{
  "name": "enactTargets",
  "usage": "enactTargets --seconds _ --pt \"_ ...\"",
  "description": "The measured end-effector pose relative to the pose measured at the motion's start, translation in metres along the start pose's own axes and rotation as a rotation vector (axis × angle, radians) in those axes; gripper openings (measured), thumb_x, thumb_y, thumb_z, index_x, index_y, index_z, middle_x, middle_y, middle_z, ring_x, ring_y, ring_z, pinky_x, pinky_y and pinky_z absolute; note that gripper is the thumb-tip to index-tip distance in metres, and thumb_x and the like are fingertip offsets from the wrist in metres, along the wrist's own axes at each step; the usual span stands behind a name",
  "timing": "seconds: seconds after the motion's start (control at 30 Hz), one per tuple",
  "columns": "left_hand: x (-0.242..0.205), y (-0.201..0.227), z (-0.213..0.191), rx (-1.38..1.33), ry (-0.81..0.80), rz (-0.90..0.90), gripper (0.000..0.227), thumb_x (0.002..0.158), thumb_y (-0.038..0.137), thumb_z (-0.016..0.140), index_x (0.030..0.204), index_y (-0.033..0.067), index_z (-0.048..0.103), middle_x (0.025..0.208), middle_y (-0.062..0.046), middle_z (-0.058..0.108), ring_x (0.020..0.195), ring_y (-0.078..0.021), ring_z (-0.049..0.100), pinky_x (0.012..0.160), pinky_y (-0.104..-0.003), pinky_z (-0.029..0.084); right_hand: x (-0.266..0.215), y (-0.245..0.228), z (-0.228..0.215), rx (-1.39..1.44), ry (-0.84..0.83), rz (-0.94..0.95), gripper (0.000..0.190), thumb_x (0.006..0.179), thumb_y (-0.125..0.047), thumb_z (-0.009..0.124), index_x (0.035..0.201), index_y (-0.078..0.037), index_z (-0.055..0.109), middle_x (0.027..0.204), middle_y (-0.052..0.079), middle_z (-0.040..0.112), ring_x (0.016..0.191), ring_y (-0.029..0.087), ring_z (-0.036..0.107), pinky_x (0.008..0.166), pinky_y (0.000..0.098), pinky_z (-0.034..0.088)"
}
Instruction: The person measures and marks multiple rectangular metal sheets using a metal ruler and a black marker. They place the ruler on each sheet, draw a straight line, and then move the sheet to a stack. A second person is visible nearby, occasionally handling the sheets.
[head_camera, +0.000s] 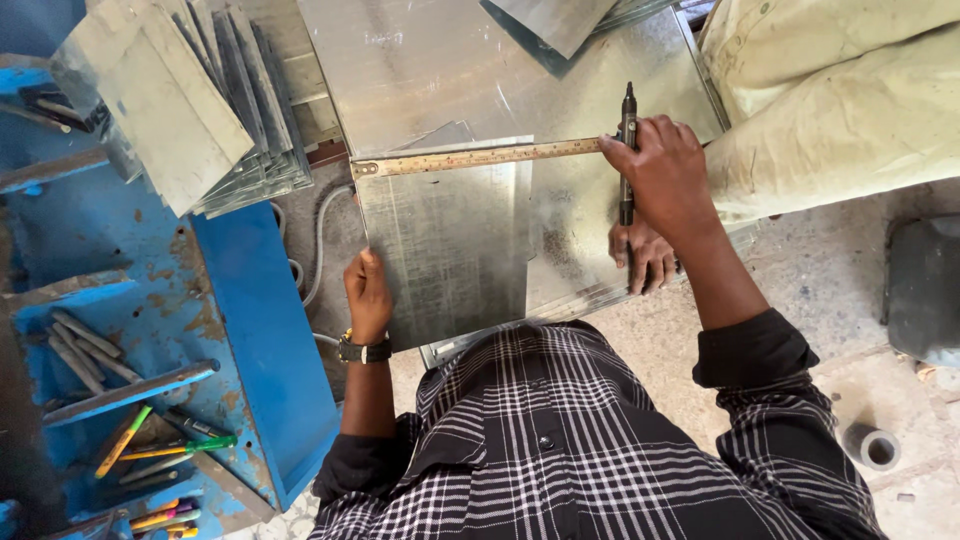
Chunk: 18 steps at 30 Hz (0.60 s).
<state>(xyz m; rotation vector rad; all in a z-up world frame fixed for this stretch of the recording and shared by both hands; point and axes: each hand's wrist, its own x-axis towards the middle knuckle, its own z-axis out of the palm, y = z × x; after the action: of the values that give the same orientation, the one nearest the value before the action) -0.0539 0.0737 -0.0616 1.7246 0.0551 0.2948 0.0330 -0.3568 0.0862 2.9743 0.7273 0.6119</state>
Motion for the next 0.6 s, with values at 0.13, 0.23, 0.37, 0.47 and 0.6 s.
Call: enactTargets --seconds 0.13,0.23,0.37,0.47,0.6 --pt "0.000 -0.002 0.000 0.012 0.007 0.026 0.050 0.115 0.036 0.043 0.073 0.0114 0.031 0.066 0.009 0.028 0.062 -0.0032 0.023 0.054 -0.030 0.018 0.000 0.002 0.002 -0.008 0.015 -0.007 0.035 0.096 -0.015 0.063 0.128 -0.023 0.074 0.111 0.010 0.068 0.115 0.029 0.062 0.098 0.0422 0.049" --pt "-0.001 -0.001 0.001 -0.011 0.007 0.006 0.051 0.115 0.036 0.043 0.073 0.0115 0.030 0.065 0.010 0.028 0.061 -0.0029 0.023 0.053 -0.030 0.018 0.000 0.002 0.006 0.000 -0.044 0.013 0.036 0.096 -0.014 0.063 0.129 -0.023 0.074 0.111 0.010 0.069 0.118 0.029 0.063 0.098 0.0430 0.049" --pt "0.000 0.003 -0.001 -0.032 -0.018 -0.015 0.050 0.114 0.036 0.042 0.071 0.0117 0.033 0.063 0.010 0.028 0.058 -0.0026 0.023 0.051 -0.029 0.018 0.000 0.002 0.014 -0.024 -0.116 0.049 0.036 0.100 -0.013 0.062 0.132 -0.026 0.073 0.119 0.010 0.071 0.124 0.029 0.062 0.103 0.0440 0.048" --pt "-0.001 0.005 -0.001 -0.026 -0.021 0.005 0.050 0.114 0.036 0.042 0.072 0.0115 0.033 0.064 0.010 0.029 0.059 -0.0025 0.023 0.052 -0.029 0.018 -0.001 0.002 0.016 -0.004 -0.140 0.061 0.035 0.101 -0.013 0.062 0.132 -0.026 0.073 0.121 0.011 0.071 0.125 0.030 0.062 0.104 0.0452 0.048" --pt "0.000 0.004 0.001 -0.020 -0.023 0.037 0.050 0.115 0.036 0.042 0.073 0.0114 0.032 0.065 0.010 0.028 0.061 -0.0027 0.023 0.053 -0.030 0.019 -0.001 0.003 0.017 -0.014 -0.141 0.059 0.036 0.099 -0.013 0.062 0.131 -0.026 0.073 0.121 0.011 0.071 0.125 0.030 0.062 0.105 0.0455 0.047"
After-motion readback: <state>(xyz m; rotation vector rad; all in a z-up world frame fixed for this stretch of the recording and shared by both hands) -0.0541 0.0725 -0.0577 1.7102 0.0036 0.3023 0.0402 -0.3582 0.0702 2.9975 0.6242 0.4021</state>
